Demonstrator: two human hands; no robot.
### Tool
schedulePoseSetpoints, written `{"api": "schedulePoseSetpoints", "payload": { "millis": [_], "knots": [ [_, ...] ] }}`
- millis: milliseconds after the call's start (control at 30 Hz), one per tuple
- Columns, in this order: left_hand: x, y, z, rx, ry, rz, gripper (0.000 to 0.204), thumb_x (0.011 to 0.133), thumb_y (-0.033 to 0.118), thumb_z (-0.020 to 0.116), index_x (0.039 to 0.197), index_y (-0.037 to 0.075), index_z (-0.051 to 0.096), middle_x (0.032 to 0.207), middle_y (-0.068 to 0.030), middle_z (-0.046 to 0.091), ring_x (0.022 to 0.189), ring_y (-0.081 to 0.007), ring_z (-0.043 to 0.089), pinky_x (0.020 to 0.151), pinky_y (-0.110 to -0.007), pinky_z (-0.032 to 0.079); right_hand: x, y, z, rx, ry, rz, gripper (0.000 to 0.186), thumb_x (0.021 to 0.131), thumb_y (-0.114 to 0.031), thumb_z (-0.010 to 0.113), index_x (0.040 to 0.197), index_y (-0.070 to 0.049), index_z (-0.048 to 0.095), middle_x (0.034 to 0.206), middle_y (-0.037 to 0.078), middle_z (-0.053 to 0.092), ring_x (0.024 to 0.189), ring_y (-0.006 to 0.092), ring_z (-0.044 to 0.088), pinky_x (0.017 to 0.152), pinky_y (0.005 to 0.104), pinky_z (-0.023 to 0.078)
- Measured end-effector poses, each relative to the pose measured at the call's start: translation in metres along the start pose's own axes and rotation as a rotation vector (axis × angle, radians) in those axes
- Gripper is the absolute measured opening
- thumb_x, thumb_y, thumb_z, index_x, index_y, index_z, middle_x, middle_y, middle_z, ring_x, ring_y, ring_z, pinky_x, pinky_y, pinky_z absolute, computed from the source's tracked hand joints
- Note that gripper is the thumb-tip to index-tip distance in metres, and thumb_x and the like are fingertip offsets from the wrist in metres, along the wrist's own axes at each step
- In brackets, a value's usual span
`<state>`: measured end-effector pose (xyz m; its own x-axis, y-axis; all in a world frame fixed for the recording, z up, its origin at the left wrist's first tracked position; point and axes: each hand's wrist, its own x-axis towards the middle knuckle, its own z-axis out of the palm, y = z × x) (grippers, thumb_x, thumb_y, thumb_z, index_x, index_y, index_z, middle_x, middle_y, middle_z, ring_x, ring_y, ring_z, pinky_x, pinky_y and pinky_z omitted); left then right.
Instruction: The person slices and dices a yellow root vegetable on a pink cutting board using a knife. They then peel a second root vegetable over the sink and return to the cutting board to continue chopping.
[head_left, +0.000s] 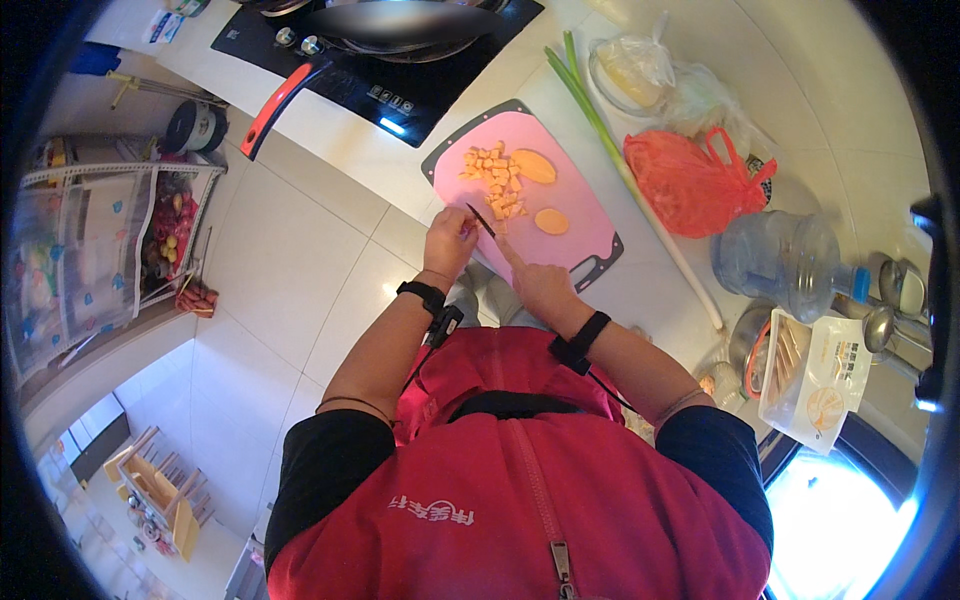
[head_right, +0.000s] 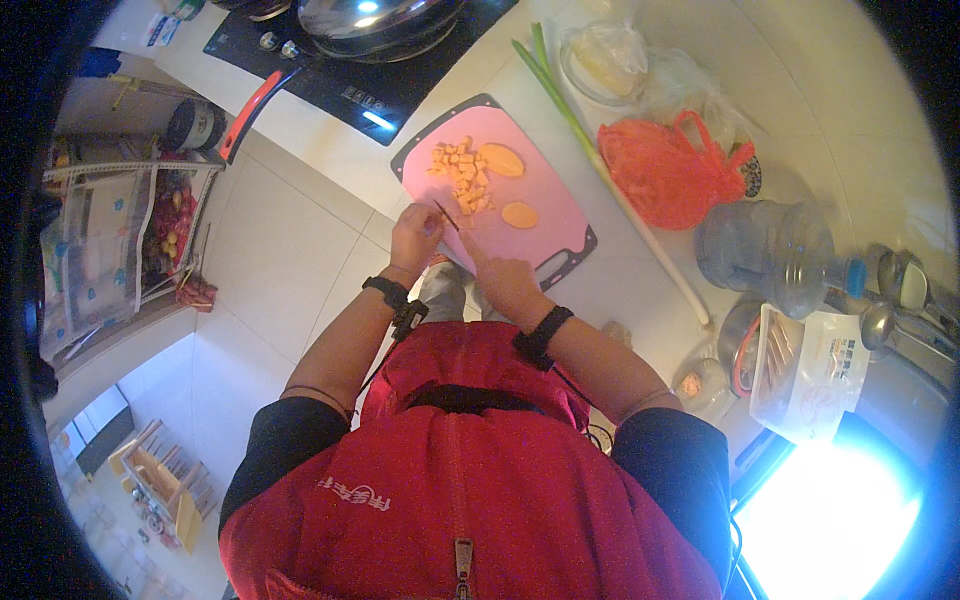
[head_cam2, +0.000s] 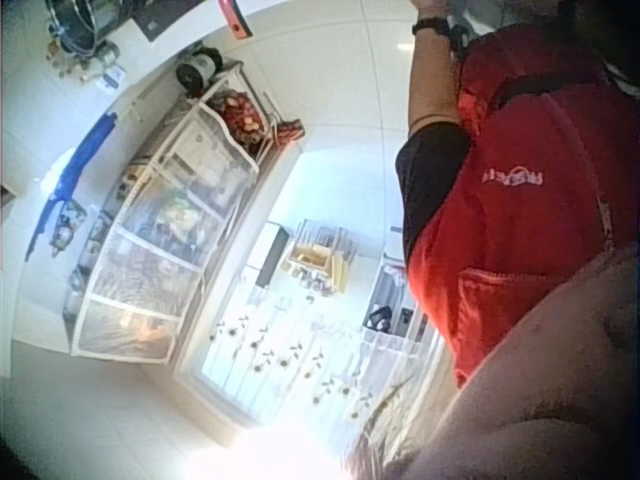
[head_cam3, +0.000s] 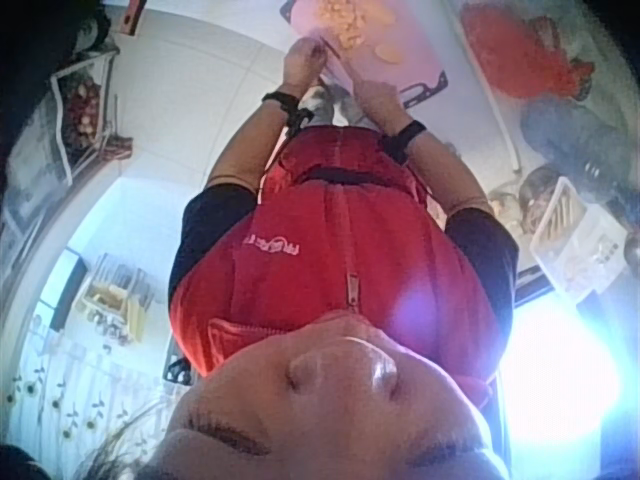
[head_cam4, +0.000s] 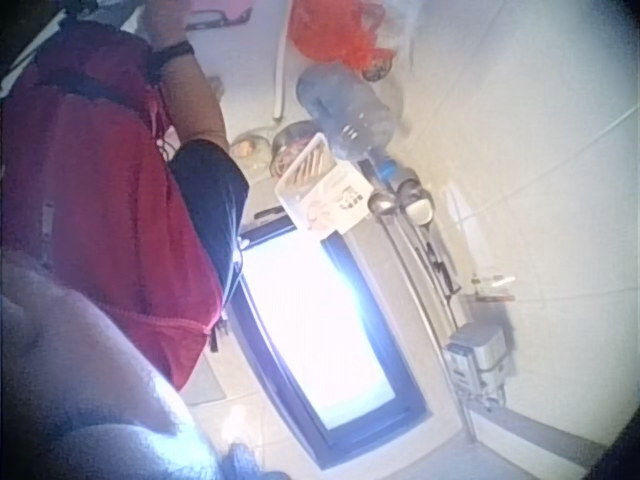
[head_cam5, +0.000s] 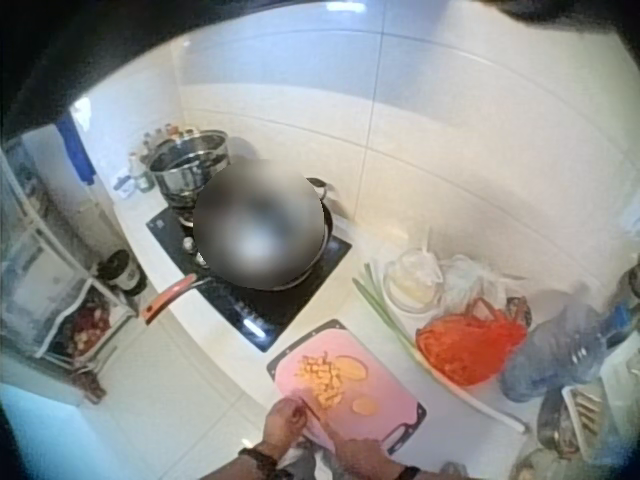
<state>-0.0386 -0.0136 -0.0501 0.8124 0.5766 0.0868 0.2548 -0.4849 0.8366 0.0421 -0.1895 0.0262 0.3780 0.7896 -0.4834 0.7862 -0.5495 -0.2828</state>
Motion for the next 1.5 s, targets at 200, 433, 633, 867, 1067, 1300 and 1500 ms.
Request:
{"api": "schedulePoseSetpoints", "payload": {
  "millis": [200,433,633,867,1067,1300,1500],
  "knots": [
    [0.002,-0.004,-0.002,0.059,-0.040,0.091,0.013,0.073,-0.001,0.069,0.084,0.005,0.063,0.084,-0.0117,0.063,0.082,-0.0322,0.063,0.071,-0.040,0.052,0.004,0.003,0.013,-0.003,0.018,-0.050,0.080,0.086,-0.011,0.052,0.156,-0.018,0.015,0.075,0.016,0.069,0.062,0.0334,0.068,0.053,0.0488,0.052],
    [0.002,-0.004,-0.005,0.101,-0.084,0.118,0.009,0.076,0.003,0.068,0.085,0.004,0.064,0.088,-0.0131,0.063,0.084,-0.0339,0.063,0.074,-0.041,0.053,0.023,0.012,0.029,0.155,0.095,-0.048,0.073,0.089,-0.016,0.052,0.155,-0.018,0.020,0.079,0.022,0.068,0.068,0.0402,0.067,0.061,0.0518,0.052],
    [0.028,0.003,0.000,0.129,-0.213,0.207,0.017,0.079,0.004,0.065,0.096,0.003,0.062,0.098,-0.0155,0.062,0.091,-0.0370,0.061,0.078,-0.043,0.052,0.016,0.035,0.013,0.408,0.204,0.038,0.065,0.094,-0.022,0.054,0.154,-0.022,0.027,0.076,0.024,0.065,0.073,0.0438,0.065,0.068,0.0506,0.052],
    [0.044,0.023,-0.003,0.242,-0.383,0.258,0.016,0.087,0.012,0.061,0.101,0.007,0.060,0.103,-0.0154,0.059,0.094,-0.0368,0.061,0.078,-0.043,0.052,-0.021,0.058,-0.003,0.688,0.465,0.156,0.064,0.093,-0.014,0.058,0.152,-0.019,0.033,0.068,0.017,0.062,0.059,0.0289,0.064,0.058,0.0406,0.050],
    [0.050,0.020,0.011,0.243,-0.502,0.172,0.016,0.090,0.016,0.056,0.103,0.009,0.062,0.102,-0.0143,0.059,0.092,-0.0345,0.062,0.075,-0.043,0.053,-0.040,0.064,0.012,0.615,0.497,0.237,0.065,0.093,-0.012,0.058,0.153,-0.020,0.033,0.064,0.013,0.060,0.054,0.0200,0.060,0.053,0.0364,0.050],
    [0.057,0.033,0.039,0.314,-0.428,0.423,0.017,0.086,0.013,0.057,0.099,0.006,0.065,0.101,-0.0138,0.061,0.093,-0.0339,0.061,0.081,-0.043,0.051,-0.059,0.069,-0.006,0.862,0.402,0.388,0.066,0.095,-0.018,0.057,0.153,-0.026,0.029,0.076,0.024,0.065,0.070,0.0399,0.066,0.064,0.0461,0.052],
    [0.052,0.056,0.083,0.314,-0.441,0.718,0.019,0.081,0.013,0.058,0.096,0.005,0.066,0.098,-0.0114,0.063,0.096,-0.0312,0.059,0.085,-0.042,0.049,-0.066,0.069,-0.013,0.869,0.340,0.446,0.064,0.094,-0.019,0.058,0.153,-0.026,0.032,0.068,0.021,0.062,0.061,0.0355,0.064,0.057,0.0434,0.050]
  ]
}}
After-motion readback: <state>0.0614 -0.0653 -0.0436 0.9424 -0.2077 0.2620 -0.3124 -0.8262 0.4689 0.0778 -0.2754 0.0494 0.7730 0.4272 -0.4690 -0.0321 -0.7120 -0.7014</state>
